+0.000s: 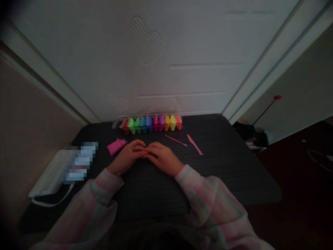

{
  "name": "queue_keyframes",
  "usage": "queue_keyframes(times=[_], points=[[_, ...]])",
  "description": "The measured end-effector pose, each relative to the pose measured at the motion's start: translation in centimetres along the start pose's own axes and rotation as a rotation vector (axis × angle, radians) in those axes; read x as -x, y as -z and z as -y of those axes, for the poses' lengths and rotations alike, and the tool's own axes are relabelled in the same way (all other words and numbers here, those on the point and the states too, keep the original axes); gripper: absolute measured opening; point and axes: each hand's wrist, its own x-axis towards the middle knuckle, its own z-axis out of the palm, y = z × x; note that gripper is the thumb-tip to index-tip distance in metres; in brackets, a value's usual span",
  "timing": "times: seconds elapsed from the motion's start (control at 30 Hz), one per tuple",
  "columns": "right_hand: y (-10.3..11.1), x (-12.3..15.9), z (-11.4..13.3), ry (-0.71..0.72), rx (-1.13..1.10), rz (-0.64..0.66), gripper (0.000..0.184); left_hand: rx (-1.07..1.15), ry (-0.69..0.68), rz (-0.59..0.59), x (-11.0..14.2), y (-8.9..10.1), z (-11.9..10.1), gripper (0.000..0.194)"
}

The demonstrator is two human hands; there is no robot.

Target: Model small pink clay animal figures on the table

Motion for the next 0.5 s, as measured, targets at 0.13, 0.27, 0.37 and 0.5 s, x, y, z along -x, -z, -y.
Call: queue_keyframes(times=[0.13, 0.27, 0.37, 0.5], points=[[0.3, -0.2, 0.4, -0.146, -0.198, -0.011, 0.014, -0.032, 0.043, 0.024, 0.1, -0.1, -0.3, 0.025], [0.5, -0.2, 0.5, -0.242, -0.349, -0.037, 0.007, -0.081, 0.029, 0.005, -0.2, 0.3, -0.1, 0.023], [1.4, 0.0, 0.4, -0.294, -0.544, -0.065, 0.012, -0.164, -0.050, -0.121, -0.9, 1.2, 0.4, 0.022], [2.8, 0.0, 0.4, -0.345, -0.826, -0.225, 0.011, -0.350, -0.160, -0.303, -1.7, 2.4, 0.7, 0.020]])
